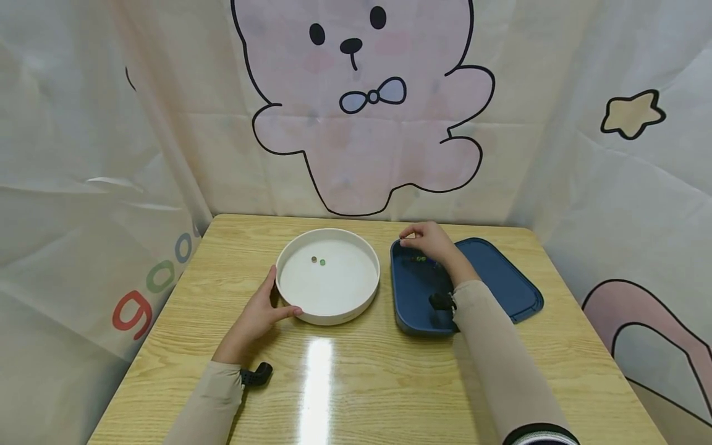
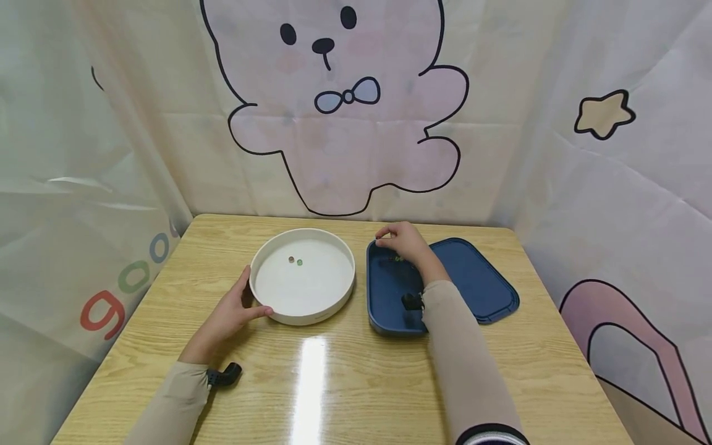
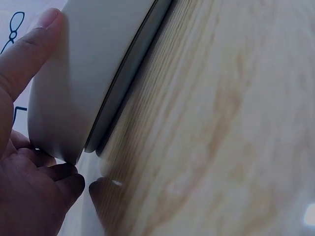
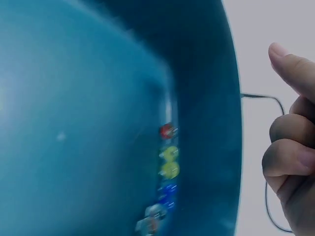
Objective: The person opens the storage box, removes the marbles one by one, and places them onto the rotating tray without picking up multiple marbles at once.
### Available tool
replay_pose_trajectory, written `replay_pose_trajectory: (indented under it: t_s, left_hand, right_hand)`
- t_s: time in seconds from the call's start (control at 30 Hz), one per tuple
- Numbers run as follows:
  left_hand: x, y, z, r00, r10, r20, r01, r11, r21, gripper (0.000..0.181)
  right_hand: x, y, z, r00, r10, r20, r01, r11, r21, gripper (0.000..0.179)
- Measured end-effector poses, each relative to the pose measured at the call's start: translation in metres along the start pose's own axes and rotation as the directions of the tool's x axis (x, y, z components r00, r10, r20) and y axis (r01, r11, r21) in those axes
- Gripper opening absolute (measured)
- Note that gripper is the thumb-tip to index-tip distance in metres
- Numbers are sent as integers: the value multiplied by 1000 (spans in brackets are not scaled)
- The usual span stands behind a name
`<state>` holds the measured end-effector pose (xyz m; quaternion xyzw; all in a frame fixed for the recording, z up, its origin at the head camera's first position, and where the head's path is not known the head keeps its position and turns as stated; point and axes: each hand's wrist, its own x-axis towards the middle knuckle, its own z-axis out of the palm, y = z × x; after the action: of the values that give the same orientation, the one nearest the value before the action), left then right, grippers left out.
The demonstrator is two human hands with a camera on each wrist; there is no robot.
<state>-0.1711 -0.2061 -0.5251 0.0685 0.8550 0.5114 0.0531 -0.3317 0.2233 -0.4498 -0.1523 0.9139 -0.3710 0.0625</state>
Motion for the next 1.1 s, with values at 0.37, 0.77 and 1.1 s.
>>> replay_pose_trajectory:
  t_s: [0.37,0.77,1.1]
  left_hand:
    - [-2,-2,-4,1000,-4,-7,4,1000,-3,136]
    - [0,0,-2,1000,-25,-3,25,1000,-6,137]
    - [1,3,-2,1000,-23,-6,23,1000,5,135]
  right_hand:
    - [24,-73,-1,996,-84,7,84,996,21,21]
    - [57,-124,46,981,-175,82,170,983,71,20]
    - [81,-116,103,974,-197,107,191,979,69,21]
